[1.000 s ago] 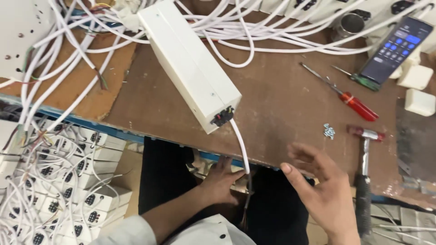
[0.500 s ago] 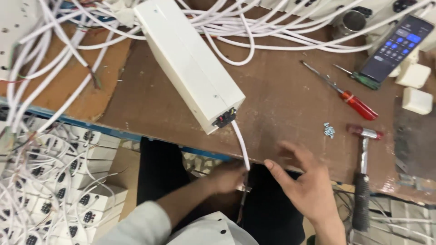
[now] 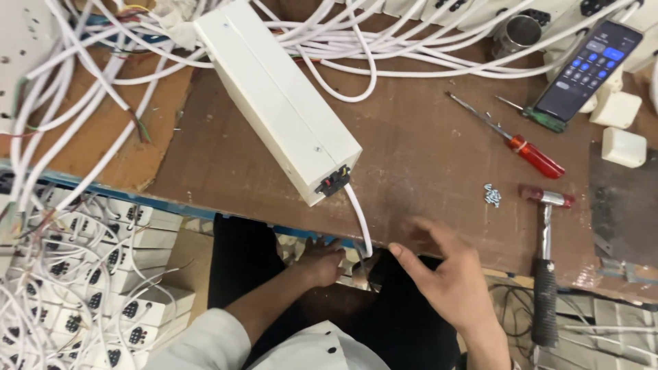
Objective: The person strips and twists wires, then attaches a white plastic cover to a white electrical box using a screwdriver. They tighten the screws to secure the cover in place.
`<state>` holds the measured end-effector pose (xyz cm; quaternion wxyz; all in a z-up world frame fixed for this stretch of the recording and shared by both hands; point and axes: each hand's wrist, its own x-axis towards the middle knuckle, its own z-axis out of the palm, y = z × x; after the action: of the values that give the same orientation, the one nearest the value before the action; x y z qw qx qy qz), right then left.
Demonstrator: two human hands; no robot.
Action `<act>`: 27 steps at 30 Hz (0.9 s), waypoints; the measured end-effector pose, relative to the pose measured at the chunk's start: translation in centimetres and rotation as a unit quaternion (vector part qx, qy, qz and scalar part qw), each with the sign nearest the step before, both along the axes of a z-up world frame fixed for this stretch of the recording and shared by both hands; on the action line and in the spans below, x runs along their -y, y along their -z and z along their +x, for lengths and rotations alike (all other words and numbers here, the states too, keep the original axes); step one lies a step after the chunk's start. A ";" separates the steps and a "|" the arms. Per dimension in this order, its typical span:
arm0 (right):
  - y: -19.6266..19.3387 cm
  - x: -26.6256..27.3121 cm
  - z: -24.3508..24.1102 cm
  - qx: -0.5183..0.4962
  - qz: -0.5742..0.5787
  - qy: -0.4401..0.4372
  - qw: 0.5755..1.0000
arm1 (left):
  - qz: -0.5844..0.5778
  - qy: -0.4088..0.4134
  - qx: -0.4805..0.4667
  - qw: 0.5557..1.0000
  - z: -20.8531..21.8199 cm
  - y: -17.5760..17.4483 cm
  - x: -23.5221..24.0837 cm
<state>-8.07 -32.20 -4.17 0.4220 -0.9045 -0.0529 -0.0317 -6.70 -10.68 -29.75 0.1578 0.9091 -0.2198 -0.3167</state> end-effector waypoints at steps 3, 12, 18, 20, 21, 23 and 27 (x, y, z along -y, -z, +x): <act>0.2 -1.3 0.6 -0.009 0.003 0.005 1.000 | -0.053 -0.032 0.022 0.998 -1.6 1.0 -1.1; 6.9 -6.5 2.0 -0.154 -0.050 0.017 0.987 | -0.203 -0.026 -0.055 0.977 -1.0 -19.9 -6.7; 8.1 -7.4 1.2 -0.092 -0.178 -0.003 0.980 | -0.347 -0.107 -0.093 0.927 0.4 -29.3 -9.8; 9.2 -7.5 0.1 -0.053 -0.179 -0.001 0.982 | -0.362 -0.119 -0.074 0.921 1.0 -30.8 -10.3; 9.7 -7.5 -0.1 -0.006 -0.179 -0.005 0.984 | -0.378 -0.135 -0.046 0.915 1.5 -31.6 -10.6; 10.1 -7.3 -0.5 -0.023 -0.176 0.001 0.984 | -0.400 -0.157 -0.046 0.902 2.0 -32.1 -11.3; 9.0 -7.2 -0.7 -0.048 -0.122 0.003 0.991 | -0.455 -0.152 0.032 0.877 3.3 -35.1 -12.4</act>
<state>-8.74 -25.04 -13.17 0.3108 -0.9497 -0.0330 0.0174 -3.41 1.71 5.35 0.5929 0.7690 -0.2034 -0.1248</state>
